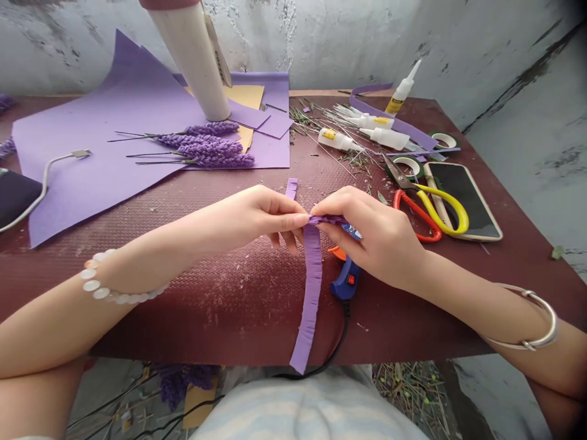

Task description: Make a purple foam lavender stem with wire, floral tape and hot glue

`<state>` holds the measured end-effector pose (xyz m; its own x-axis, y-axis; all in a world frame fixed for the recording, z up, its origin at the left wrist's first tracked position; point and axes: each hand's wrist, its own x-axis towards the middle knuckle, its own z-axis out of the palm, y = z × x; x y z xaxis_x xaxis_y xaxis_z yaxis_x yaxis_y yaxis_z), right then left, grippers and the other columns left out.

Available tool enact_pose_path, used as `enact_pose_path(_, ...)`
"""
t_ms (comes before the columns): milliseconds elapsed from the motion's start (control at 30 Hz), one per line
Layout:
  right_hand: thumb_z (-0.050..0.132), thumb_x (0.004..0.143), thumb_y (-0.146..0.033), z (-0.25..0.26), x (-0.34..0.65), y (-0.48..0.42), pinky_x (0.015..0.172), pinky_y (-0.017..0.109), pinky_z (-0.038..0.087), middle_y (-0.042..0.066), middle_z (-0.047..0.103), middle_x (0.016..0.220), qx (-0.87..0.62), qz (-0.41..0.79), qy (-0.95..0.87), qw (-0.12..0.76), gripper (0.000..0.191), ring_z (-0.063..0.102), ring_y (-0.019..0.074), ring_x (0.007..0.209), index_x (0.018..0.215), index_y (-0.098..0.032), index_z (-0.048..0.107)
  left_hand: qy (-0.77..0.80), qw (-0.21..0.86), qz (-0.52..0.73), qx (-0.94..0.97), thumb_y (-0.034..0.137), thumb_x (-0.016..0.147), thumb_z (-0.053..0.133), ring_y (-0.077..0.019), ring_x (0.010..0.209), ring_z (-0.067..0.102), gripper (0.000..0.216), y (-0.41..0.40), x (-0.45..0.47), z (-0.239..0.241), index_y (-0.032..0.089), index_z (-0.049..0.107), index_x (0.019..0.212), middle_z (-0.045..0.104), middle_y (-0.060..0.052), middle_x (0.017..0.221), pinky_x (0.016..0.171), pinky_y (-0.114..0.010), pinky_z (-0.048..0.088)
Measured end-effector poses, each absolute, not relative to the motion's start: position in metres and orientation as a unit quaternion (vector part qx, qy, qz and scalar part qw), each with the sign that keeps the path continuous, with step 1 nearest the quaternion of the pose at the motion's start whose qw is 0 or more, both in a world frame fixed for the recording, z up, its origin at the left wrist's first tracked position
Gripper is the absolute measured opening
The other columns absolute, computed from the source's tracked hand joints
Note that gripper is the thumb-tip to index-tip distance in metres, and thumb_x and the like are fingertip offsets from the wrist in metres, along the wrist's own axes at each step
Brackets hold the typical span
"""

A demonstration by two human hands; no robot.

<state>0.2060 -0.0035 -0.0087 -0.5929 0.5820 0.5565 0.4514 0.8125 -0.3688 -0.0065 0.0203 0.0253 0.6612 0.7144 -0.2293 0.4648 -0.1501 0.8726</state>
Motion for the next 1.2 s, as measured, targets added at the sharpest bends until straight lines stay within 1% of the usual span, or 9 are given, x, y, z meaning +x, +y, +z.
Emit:
enact_pose_path(200, 0.047, 0.093, -0.015, -0.009, 0.213, 0.001, 0.086, 0.036, 0.050, 0.003, 0.064, 0.104, -0.257, 0.056, -0.905, 0.335, 0.021, 0.059, 0.0188, 0.096, 0.105, -0.030, 0.056, 0.397, 0.478, 0.165, 0.766, 0.027, 0.089, 0.056, -0.0101, 0.061, 0.062, 0.019, 0.014, -0.004, 0.028, 0.018, 0.070, 0.080, 0.068, 0.001, 0.066, 0.055, -0.019, 0.044)
enact_pose_path(333, 0.052, 0.089, -0.016, -0.007, 0.211, -0.001, 0.087, 0.038, 0.051, 0.005, 0.064, 0.105, -0.280, 0.070, -0.894, 0.343, 0.021, 0.060, 0.0206, 0.098, 0.107, -0.028, 0.055, 0.411, 0.345, 0.212, 0.817, 0.022, 0.086, 0.060, -0.0090, 0.060, 0.061, 0.012, 0.008, -0.001, 0.028, 0.017, 0.069, 0.081, 0.069, 0.002, 0.067, 0.058, -0.018, 0.044)
enact_pose_path(467, 0.060, 0.086, -0.023, -0.005, 0.208, -0.004, 0.091, 0.037, 0.050, 0.009, 0.064, 0.114, -0.329, 0.136, -0.872, 0.336, 0.036, 0.062, 0.0230, 0.104, 0.121, -0.021, 0.051, 0.413, 0.200, 0.232, 0.857, 0.023, 0.088, 0.057, -0.0092, 0.059, 0.060, 0.013, 0.007, -0.002, 0.019, 0.017, 0.070, 0.088, 0.070, 0.001, 0.070, 0.059, -0.019, 0.042)
enact_pose_path(567, 0.056, 0.091, -0.027, -0.002, 0.206, -0.003, 0.083, 0.032, 0.051, 0.006, 0.069, 0.106, -0.374, 0.205, -0.850, 0.310, 0.024, 0.066, 0.0196, 0.093, 0.113, -0.020, 0.058, 0.400, 0.095, 0.227, 0.883, 0.027, 0.090, 0.054, -0.0121, 0.065, 0.062, 0.018, 0.008, -0.003, 0.011, 0.018, 0.070, 0.091, 0.073, -0.003, 0.079, 0.060, -0.022, 0.041)
enact_pose_path(633, 0.054, 0.093, -0.029, -0.001, 0.206, -0.003, 0.076, 0.029, 0.051, 0.003, 0.071, 0.096, -0.399, 0.234, -0.831, 0.309, 0.017, 0.066, 0.0168, 0.082, 0.104, -0.020, 0.062, 0.393, 0.066, 0.219, 0.891, 0.028, 0.092, 0.053, -0.0133, 0.069, 0.063, 0.020, 0.008, -0.003, 0.008, 0.019, 0.070, 0.092, 0.073, -0.004, 0.083, 0.061, -0.023, 0.041)
enact_pose_path(733, 0.054, 0.093, -0.029, -0.001, 0.205, -0.004, 0.072, 0.028, 0.049, 0.003, 0.071, 0.091, -0.412, 0.232, -0.821, 0.319, 0.015, 0.064, 0.0156, 0.077, 0.099, -0.020, 0.063, 0.402, 0.115, 0.214, 0.883, 0.025, 0.089, 0.056, -0.0122, 0.066, 0.061, 0.016, 0.009, -0.001, 0.010, 0.018, 0.070, 0.090, 0.072, -0.002, 0.078, 0.060, -0.022, 0.041)
enact_pose_path(867, 0.053, 0.093, -0.026, -0.003, 0.205, -0.005, 0.072, 0.027, 0.047, 0.002, 0.069, 0.090, -0.398, 0.215, -0.833, 0.318, 0.012, 0.063, 0.0150, 0.077, 0.097, -0.019, 0.062, 0.422, 0.325, 0.193, 0.824, 0.024, 0.089, 0.057, -0.0094, 0.060, 0.060, 0.017, 0.011, 0.001, 0.020, 0.015, 0.069, 0.082, 0.069, 0.000, 0.068, 0.058, -0.019, 0.044)
enact_pose_path(967, 0.053, 0.093, -0.023, -0.005, 0.205, -0.005, 0.074, 0.026, 0.047, 0.003, 0.068, 0.090, -0.380, 0.203, -0.844, 0.321, 0.011, 0.063, 0.0145, 0.079, 0.097, -0.019, 0.061, 0.425, 0.434, 0.170, 0.776, 0.028, 0.091, 0.054, -0.0099, 0.060, 0.061, 0.024, 0.014, 0.000, 0.022, 0.015, 0.068, 0.077, 0.069, 0.000, 0.067, 0.057, -0.019, 0.046)
enact_pose_path(1200, 0.049, 0.094, -0.019, -0.007, 0.206, -0.002, 0.077, 0.029, 0.049, 0.003, 0.066, 0.094, -0.323, 0.171, -0.872, 0.325, 0.011, 0.063, 0.0167, 0.088, 0.100, -0.022, 0.058, 0.390, 0.499, 0.128, 0.763, 0.032, 0.093, 0.050, -0.0108, 0.064, 0.064, 0.030, 0.019, -0.006, 0.023, 0.018, 0.070, 0.075, 0.071, 0.000, 0.071, 0.061, -0.019, 0.049)
